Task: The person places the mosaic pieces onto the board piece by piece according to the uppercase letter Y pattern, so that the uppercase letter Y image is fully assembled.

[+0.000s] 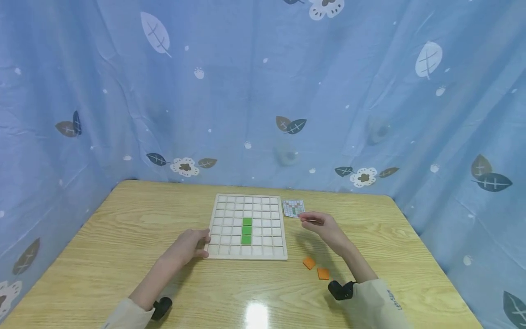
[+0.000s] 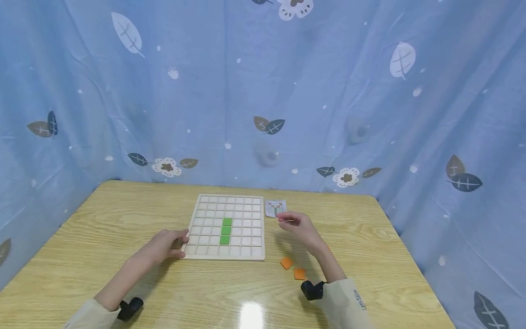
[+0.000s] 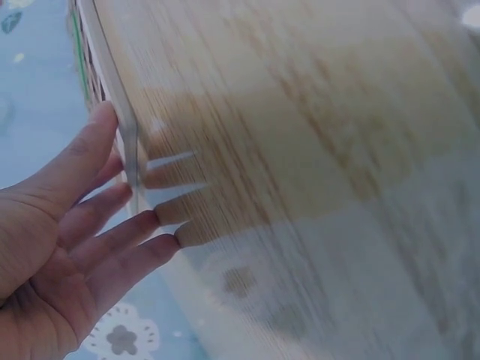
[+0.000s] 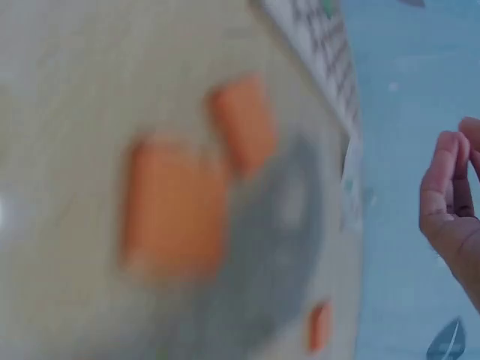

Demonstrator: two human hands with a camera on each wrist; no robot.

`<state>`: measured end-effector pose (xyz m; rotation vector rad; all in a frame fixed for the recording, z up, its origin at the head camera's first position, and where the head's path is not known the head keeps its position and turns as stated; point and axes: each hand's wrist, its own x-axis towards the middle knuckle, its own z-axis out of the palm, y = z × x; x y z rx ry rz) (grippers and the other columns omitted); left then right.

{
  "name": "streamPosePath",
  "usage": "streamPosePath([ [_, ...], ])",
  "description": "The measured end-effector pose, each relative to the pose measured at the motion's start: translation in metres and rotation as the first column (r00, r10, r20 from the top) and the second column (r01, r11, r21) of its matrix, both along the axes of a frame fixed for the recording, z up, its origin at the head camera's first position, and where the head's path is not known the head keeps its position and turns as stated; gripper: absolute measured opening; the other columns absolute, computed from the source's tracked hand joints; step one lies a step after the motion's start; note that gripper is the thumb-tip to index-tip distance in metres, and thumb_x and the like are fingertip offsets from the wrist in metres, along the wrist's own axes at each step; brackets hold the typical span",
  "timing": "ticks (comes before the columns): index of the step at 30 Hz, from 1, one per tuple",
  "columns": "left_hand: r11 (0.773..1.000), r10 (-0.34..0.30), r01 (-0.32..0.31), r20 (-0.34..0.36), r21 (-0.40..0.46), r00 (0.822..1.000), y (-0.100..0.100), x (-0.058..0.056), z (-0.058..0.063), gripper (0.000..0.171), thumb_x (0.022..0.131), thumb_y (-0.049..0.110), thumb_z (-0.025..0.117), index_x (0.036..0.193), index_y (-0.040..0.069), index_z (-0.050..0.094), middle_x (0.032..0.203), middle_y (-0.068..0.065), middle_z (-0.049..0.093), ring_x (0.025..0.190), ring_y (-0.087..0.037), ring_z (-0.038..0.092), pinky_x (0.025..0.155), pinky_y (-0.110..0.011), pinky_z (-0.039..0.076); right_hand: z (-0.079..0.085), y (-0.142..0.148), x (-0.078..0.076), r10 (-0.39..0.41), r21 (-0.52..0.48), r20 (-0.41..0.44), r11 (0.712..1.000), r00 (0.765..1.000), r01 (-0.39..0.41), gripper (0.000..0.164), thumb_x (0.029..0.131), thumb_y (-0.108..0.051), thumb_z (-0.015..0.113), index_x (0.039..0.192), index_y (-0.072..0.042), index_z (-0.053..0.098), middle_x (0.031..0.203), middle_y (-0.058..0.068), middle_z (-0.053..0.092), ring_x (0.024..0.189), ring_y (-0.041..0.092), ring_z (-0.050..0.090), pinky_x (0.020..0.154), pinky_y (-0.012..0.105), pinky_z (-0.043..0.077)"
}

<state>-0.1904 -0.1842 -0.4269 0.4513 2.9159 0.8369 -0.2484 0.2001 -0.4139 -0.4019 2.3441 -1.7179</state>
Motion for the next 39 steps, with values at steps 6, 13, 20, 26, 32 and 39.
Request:
streamPosePath([
  [6,1.000,-0.001,0.001,-0.003,-0.001,1.000,-0.002,0.001,0.000,0.059,0.073,0.009,0.080,0.122,-0.014,0.056,0.104,-0.012,0.069,0.116,-0.040,0.055,0.100,-0.053,0.043,-0.013,0.035,0.027,0.033,0.024,0.054,0.999,0.998,-0.035,0.043,0.094,-0.014,0.062,0.129,0.010,0.052,0.130,0.028,0.051,0.113,0.030,0.058,0.096,0.036,0.051],
  [13,1.000,0.000,0.000,0.000,0.001,1.000,-0.001,-0.002,0.000,0.054,0.072,0.009,0.080,0.118,-0.012,0.060,0.104,-0.012,0.068,0.116,-0.040,0.054,0.099,-0.052,0.044,-0.023,0.058,0.052,0.275,0.031,0.111,0.960,0.955,-0.280,0.043,0.089,-0.005,0.067,0.126,0.011,0.054,0.125,0.029,0.054,0.108,0.020,0.062,0.088,0.027,0.054],
  [20,1.000,0.010,-0.010,0.005,-0.010,1.000,0.000,-0.005,-0.002,0.030,0.071,0.009,0.081,0.097,0.001,0.067,0.099,-0.008,0.067,0.111,-0.034,0.058,0.095,-0.050,0.048,-0.033,0.069,0.061,0.329,0.131,-0.041,0.938,0.943,-0.321,0.041,0.083,-0.007,0.073,0.119,0.008,0.060,0.118,0.026,0.058,0.106,0.015,0.062,0.090,0.029,0.053],
  [26,0.999,0.020,-0.020,0.007,-0.037,1.000,0.000,-0.007,-0.002,0.025,0.071,0.010,0.082,0.089,0.006,0.066,0.095,-0.007,0.066,0.106,-0.030,0.059,0.092,-0.047,0.049,-0.039,0.070,0.064,0.322,0.263,-0.210,0.928,0.923,-0.264,0.035,0.082,-0.012,0.076,0.110,0.005,0.064,0.104,0.019,0.063,0.089,0.012,0.062,0.077,0.027,0.058],
  [32,1.000,0.013,-0.014,-0.003,-0.022,1.000,0.001,-0.004,0.000,0.037,0.071,0.009,0.082,0.102,-0.003,0.066,0.095,-0.008,0.067,0.104,-0.030,0.061,0.091,-0.047,0.050,-0.037,0.073,0.064,0.351,0.403,-0.324,0.891,0.878,-0.207,0.027,0.080,-0.018,0.077,0.099,-0.001,0.067,0.090,0.005,0.064,0.072,0.008,0.058,0.064,0.023,0.057],
  [39,1.000,0.028,-0.028,0.002,0.007,1.000,0.001,-0.001,0.002,0.053,0.070,0.008,0.081,0.116,-0.010,0.062,0.101,-0.009,0.068,0.109,-0.033,0.060,0.095,-0.050,0.048,-0.032,0.078,0.063,0.333,0.355,-0.246,0.905,0.910,-0.235,0.021,0.083,-0.014,0.075,0.098,-0.001,0.067,0.088,0.006,0.064,0.074,0.005,0.059,0.062,0.023,0.057],
])
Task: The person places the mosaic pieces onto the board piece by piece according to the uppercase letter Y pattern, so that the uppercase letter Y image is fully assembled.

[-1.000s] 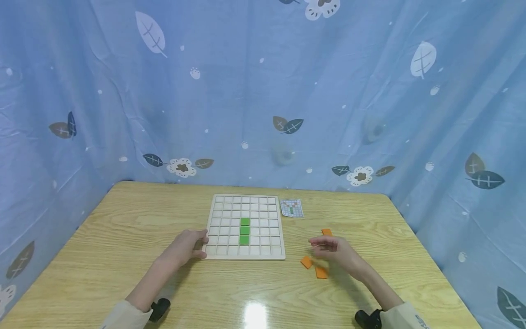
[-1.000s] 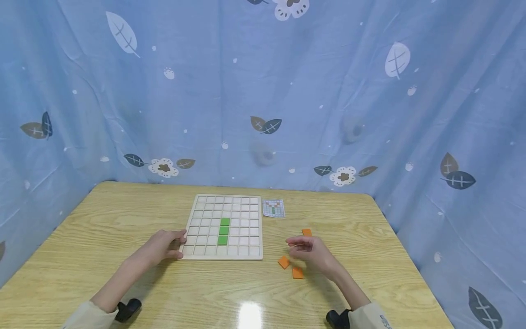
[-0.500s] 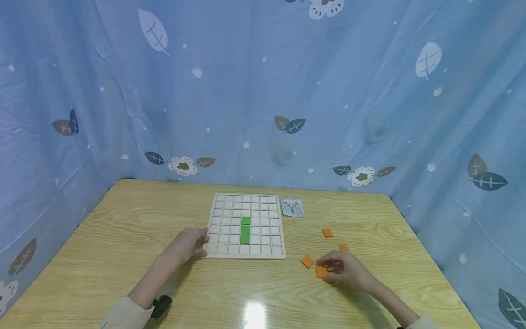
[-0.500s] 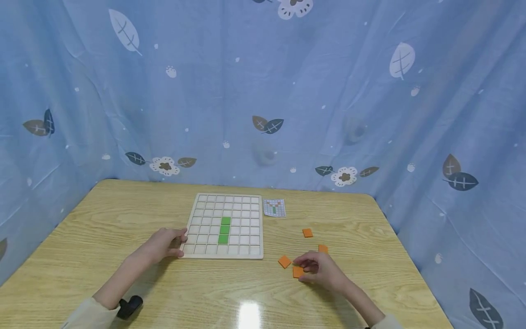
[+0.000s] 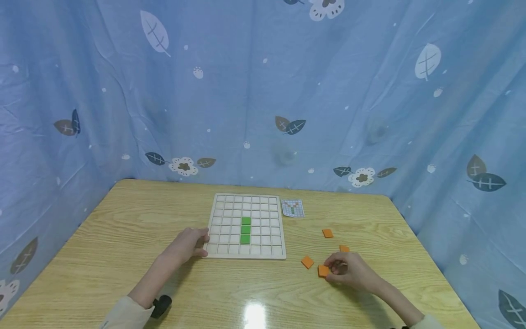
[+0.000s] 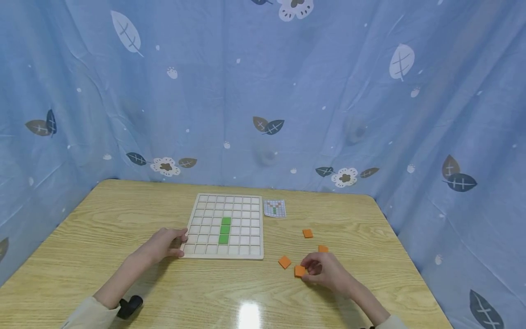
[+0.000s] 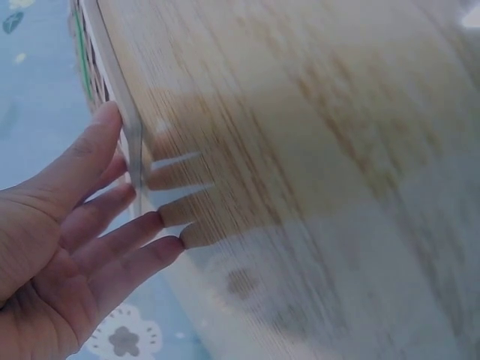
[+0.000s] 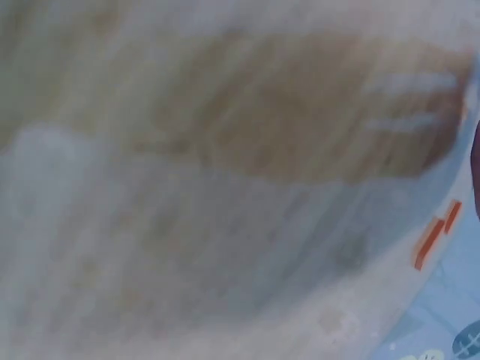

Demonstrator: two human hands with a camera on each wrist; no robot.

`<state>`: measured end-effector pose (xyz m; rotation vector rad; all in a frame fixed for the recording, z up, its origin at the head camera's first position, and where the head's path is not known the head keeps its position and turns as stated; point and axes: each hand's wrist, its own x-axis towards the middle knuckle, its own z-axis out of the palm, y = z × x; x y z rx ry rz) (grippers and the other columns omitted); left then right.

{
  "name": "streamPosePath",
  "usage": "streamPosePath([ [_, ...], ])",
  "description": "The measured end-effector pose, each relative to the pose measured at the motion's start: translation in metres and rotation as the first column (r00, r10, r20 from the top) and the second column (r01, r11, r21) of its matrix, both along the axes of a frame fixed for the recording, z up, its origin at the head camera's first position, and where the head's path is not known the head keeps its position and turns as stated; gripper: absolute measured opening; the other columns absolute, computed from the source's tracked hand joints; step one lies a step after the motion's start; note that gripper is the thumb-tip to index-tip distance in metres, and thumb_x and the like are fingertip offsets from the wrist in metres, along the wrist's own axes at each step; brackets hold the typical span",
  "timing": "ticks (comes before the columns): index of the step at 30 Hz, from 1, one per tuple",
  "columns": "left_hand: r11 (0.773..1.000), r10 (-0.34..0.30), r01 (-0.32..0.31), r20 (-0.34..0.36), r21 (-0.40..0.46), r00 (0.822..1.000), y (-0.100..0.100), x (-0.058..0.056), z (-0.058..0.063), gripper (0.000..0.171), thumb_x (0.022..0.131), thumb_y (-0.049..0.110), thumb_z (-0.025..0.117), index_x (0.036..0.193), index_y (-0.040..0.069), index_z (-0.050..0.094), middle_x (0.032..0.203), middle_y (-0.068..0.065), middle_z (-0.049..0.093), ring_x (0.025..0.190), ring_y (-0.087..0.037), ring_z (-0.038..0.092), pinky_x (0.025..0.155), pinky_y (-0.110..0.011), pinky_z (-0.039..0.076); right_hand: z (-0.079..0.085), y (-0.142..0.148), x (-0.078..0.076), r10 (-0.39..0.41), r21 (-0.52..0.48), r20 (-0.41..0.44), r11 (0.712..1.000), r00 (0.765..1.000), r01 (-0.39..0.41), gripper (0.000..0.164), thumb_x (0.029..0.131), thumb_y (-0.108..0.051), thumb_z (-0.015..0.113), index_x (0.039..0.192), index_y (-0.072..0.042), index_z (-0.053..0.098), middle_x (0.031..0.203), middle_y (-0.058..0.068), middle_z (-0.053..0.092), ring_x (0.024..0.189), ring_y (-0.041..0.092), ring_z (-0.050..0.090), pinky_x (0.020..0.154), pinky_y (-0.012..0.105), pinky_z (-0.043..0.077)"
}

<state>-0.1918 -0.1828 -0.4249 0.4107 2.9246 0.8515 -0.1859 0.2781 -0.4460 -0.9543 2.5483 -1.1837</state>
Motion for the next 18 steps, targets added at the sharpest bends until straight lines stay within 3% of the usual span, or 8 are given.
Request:
streamPosePath([
  [4,1.000,-0.006,0.006,0.006,0.030,1.000,0.001,0.000,0.000,0.043,0.069,0.007,0.081,0.107,-0.006,0.066,0.098,-0.006,0.067,0.104,-0.028,0.061,0.092,-0.049,0.050,0.006,0.002,-0.007,-0.005,-0.061,0.069,0.998,0.998,0.010,0.020,0.085,-0.008,0.073,0.101,0.001,0.068,0.088,0.010,0.065,0.075,0.007,0.060,0.063,0.026,0.058],
  [9,0.999,-0.032,0.032,-0.012,0.005,0.999,0.000,-0.001,-0.001,0.032,0.070,0.008,0.082,0.097,0.001,0.067,0.096,-0.006,0.067,0.100,-0.026,0.062,0.088,-0.045,0.052,0.012,0.000,-0.021,0.003,-0.108,0.079,0.994,0.997,0.006,0.023,0.086,-0.007,0.071,0.105,0.005,0.067,0.093,0.014,0.066,0.077,0.008,0.062,0.065,0.026,0.058],
  [18,1.000,-0.012,0.012,0.006,-0.007,1.000,-0.001,-0.001,-0.002,0.052,0.071,0.010,0.081,0.116,-0.008,0.063,0.105,-0.011,0.068,0.117,-0.038,0.055,0.099,-0.052,0.044,0.017,-0.019,-0.044,-0.057,-0.124,0.128,0.990,0.990,0.073,0.025,0.085,-0.007,0.072,0.107,0.004,0.067,0.096,0.014,0.066,0.081,0.009,0.063,0.071,0.025,0.057],
])
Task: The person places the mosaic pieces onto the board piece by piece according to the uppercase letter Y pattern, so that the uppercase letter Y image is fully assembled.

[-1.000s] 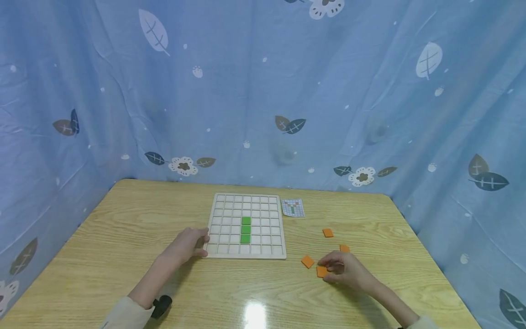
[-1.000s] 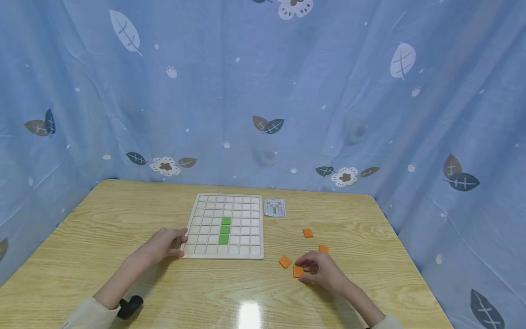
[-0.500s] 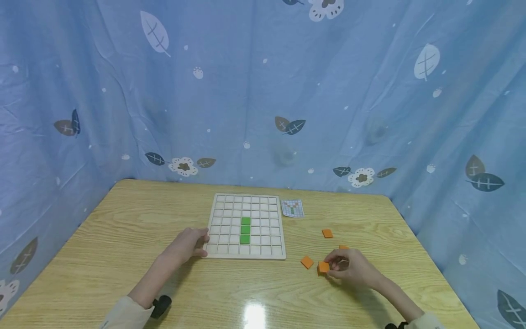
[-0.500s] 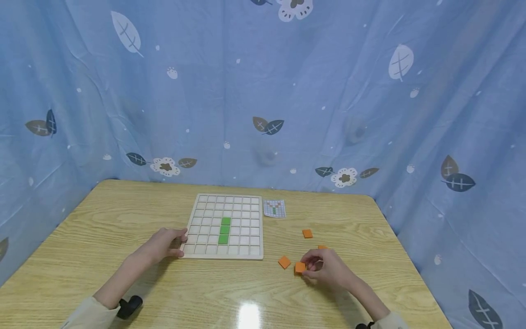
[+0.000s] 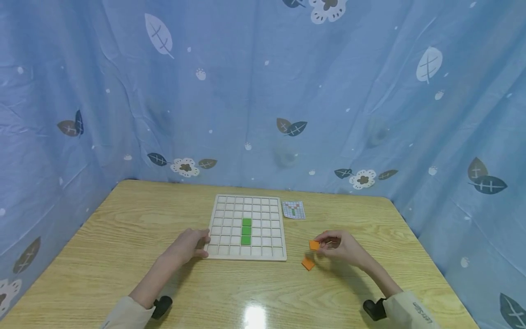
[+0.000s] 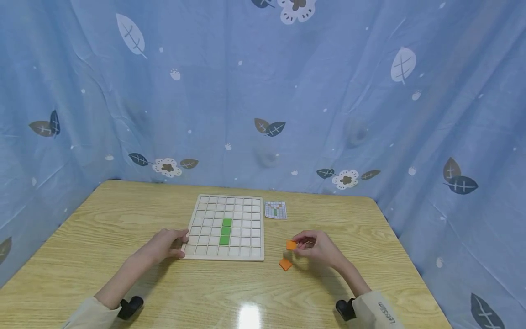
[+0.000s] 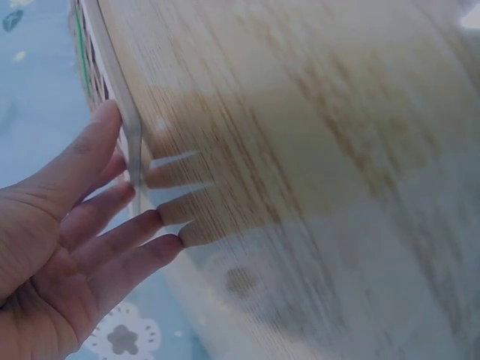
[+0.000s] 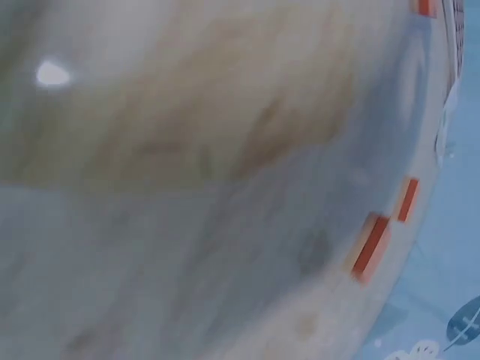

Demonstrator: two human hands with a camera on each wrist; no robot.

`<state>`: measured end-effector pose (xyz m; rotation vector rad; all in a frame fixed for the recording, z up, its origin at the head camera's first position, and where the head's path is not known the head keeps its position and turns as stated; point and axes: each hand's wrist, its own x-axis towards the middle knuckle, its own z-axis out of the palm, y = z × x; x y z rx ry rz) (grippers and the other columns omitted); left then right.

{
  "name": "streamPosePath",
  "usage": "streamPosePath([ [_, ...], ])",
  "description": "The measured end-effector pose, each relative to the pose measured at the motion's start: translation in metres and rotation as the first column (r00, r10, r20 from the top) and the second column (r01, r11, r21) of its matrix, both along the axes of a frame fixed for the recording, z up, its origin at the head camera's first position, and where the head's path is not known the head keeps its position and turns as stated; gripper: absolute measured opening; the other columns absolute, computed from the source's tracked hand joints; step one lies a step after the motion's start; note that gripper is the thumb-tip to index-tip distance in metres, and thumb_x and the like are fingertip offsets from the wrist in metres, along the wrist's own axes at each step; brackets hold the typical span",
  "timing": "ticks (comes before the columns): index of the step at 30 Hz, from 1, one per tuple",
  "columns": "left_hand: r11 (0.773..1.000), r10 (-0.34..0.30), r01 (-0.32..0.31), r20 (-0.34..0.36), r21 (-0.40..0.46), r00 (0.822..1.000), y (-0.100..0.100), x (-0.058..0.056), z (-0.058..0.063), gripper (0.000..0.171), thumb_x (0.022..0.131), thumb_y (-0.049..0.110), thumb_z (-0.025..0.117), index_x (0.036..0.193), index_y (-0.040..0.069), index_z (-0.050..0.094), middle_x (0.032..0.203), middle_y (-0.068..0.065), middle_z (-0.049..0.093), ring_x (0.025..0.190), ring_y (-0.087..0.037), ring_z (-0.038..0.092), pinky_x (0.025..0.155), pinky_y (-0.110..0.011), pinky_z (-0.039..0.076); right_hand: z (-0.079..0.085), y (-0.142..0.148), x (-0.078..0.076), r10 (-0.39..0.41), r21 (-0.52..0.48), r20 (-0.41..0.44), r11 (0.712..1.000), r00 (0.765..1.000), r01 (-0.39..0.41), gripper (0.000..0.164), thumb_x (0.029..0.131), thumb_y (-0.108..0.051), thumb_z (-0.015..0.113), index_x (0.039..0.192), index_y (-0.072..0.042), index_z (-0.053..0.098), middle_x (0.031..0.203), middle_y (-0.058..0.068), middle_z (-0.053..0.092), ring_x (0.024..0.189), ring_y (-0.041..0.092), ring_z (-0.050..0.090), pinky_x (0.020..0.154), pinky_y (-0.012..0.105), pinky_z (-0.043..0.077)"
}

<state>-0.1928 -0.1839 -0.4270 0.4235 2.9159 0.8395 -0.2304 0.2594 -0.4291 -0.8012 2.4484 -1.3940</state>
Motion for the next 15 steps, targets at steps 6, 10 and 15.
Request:
streamPosePath([
  [6,1.000,0.000,0.000,-0.001,-0.001,1.000,-0.001,0.002,0.001,0.056,0.072,0.009,0.081,0.120,-0.012,0.059,0.104,-0.010,0.069,0.115,-0.037,0.056,0.098,-0.051,0.045,0.007,-0.024,-0.018,-0.009,0.000,-0.003,1.000,1.000,0.009,0.025,0.085,-0.008,0.073,0.106,0.004,0.067,0.093,0.012,0.067,0.080,0.013,0.063,0.069,0.027,0.057],
  [10,1.000,0.002,-0.002,0.004,0.021,1.000,-0.001,0.002,0.002,0.057,0.072,0.009,0.081,0.120,-0.012,0.059,0.104,-0.011,0.069,0.116,-0.038,0.055,0.099,-0.052,0.044,0.011,-0.040,-0.030,-0.030,-0.024,0.048,0.999,0.998,0.031,0.025,0.085,-0.006,0.071,0.108,0.005,0.067,0.098,0.015,0.067,0.083,0.016,0.063,0.073,0.027,0.057],
  [15,1.000,-0.003,0.003,0.005,0.029,1.000,0.000,0.001,0.001,0.060,0.072,0.009,0.080,0.122,-0.014,0.056,0.106,-0.013,0.068,0.117,-0.039,0.054,0.101,-0.053,0.043,0.013,-0.058,-0.046,-0.019,-0.035,0.042,0.999,0.999,0.020,0.025,0.085,-0.004,0.072,0.108,0.005,0.068,0.096,0.015,0.067,0.082,0.015,0.064,0.071,0.026,0.057],
])
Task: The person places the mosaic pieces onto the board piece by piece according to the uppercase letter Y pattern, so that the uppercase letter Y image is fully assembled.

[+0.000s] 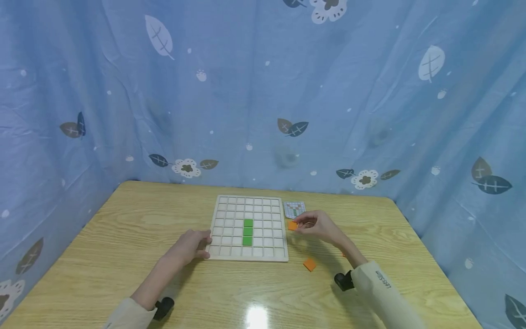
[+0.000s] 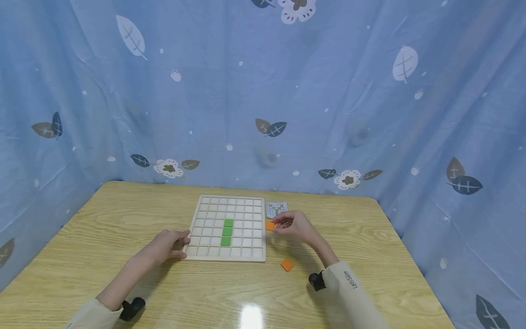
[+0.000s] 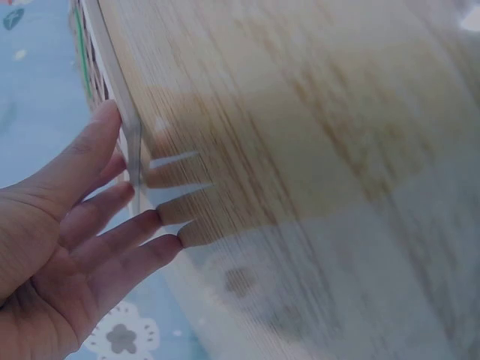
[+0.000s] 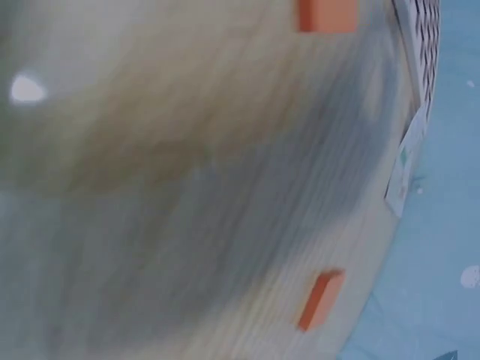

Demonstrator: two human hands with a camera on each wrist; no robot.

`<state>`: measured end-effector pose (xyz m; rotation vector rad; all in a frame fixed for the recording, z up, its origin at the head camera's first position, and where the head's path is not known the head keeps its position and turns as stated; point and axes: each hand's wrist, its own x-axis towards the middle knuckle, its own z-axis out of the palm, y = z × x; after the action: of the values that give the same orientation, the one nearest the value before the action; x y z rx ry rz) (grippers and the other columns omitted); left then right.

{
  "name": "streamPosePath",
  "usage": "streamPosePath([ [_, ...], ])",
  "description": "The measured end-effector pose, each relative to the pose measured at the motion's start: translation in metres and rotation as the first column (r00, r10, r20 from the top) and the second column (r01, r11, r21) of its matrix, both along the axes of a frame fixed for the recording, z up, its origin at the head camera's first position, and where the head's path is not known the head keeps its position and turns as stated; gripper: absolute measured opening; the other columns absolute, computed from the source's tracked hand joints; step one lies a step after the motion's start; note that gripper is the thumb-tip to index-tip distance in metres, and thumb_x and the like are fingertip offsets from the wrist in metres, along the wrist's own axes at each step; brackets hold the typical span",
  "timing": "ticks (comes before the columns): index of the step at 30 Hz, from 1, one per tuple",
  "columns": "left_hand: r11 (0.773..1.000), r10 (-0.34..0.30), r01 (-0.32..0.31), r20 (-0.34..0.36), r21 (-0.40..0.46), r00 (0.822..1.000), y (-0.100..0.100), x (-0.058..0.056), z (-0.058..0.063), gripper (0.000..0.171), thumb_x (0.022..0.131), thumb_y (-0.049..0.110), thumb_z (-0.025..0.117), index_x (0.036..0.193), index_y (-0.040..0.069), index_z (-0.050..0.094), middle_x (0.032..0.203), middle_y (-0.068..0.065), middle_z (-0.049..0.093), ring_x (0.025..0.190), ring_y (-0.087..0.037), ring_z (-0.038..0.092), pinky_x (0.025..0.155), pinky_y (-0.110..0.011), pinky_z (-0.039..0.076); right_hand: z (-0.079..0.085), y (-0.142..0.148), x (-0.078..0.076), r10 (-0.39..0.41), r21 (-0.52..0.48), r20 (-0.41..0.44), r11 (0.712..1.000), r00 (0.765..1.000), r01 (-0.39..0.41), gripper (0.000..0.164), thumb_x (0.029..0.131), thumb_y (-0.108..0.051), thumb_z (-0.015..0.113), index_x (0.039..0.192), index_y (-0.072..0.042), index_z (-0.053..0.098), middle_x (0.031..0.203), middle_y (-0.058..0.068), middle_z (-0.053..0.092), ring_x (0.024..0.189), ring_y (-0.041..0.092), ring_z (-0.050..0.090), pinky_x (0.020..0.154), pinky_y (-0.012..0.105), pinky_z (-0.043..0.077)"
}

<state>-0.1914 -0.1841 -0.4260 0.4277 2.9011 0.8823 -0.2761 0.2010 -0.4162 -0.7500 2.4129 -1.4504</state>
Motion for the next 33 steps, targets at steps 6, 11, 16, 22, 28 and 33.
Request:
streamPosePath([
  [6,1.000,0.013,-0.013,0.005,0.003,1.000,-0.002,0.001,-0.001,0.061,0.072,0.008,0.080,0.123,-0.014,0.055,0.107,-0.015,0.069,0.117,-0.041,0.054,0.101,-0.053,0.042,0.000,-0.027,-0.018,-0.032,-0.047,-0.004,0.998,0.999,0.032,0.026,0.085,-0.007,0.072,0.109,0.003,0.069,0.100,0.013,0.068,0.084,0.015,0.064,0.076,0.031,0.057],
  [11,1.000,0.025,-0.025,0.011,0.003,1.000,-0.003,0.001,-0.003,0.051,0.072,0.007,0.080,0.117,-0.011,0.061,0.109,-0.017,0.068,0.119,-0.041,0.053,0.102,-0.053,0.041,-0.003,-0.049,-0.030,-0.092,-0.073,0.043,0.993,0.995,0.095,0.029,0.085,-0.009,0.073,0.112,0.000,0.068,0.105,0.013,0.067,0.088,0.017,0.063,0.081,0.042,0.056],
  [16,1.000,0.025,-0.025,-0.003,-0.006,1.000,-0.002,-0.001,-0.005,0.036,0.072,0.005,0.080,0.105,-0.003,0.067,0.117,-0.022,0.063,0.121,-0.042,0.050,0.103,-0.053,0.041,-0.010,-0.065,-0.039,-0.147,-0.050,0.031,0.988,0.989,0.149,0.027,0.086,-0.008,0.071,0.111,0.002,0.068,0.103,0.014,0.067,0.087,0.017,0.062,0.079,0.038,0.056],
  [22,0.999,0.012,-0.013,0.005,0.041,1.000,0.000,-0.001,-0.006,0.044,0.071,0.003,0.080,0.111,-0.008,0.065,0.114,-0.021,0.065,0.118,-0.042,0.052,0.100,-0.052,0.044,-0.022,-0.081,-0.046,-0.181,0.029,0.024,0.983,0.983,0.180,0.022,0.085,-0.005,0.072,0.107,0.001,0.070,0.094,0.010,0.068,0.080,0.016,0.062,0.072,0.028,0.055],
  [28,0.999,0.018,-0.019,0.017,0.040,1.000,0.001,0.000,-0.005,0.051,0.072,0.004,0.079,0.117,-0.010,0.061,0.111,-0.017,0.067,0.119,-0.040,0.053,0.102,-0.051,0.043,-0.030,-0.093,-0.051,-0.178,0.128,-0.092,0.974,0.980,0.189,0.022,0.084,-0.006,0.074,0.105,0.000,0.072,0.092,0.008,0.069,0.077,0.014,0.061,0.068,0.024,0.053],
  [33,1.000,0.018,-0.018,-0.009,-0.006,1.000,0.001,0.000,-0.004,0.044,0.072,0.006,0.080,0.112,-0.006,0.065,0.111,-0.016,0.067,0.119,-0.039,0.053,0.101,-0.050,0.044,-0.029,-0.100,-0.050,-0.197,0.160,-0.080,0.965,0.977,0.208,0.020,0.082,-0.004,0.074,0.102,0.000,0.073,0.088,0.006,0.068,0.073,0.014,0.057,0.062,0.024,0.048],
])
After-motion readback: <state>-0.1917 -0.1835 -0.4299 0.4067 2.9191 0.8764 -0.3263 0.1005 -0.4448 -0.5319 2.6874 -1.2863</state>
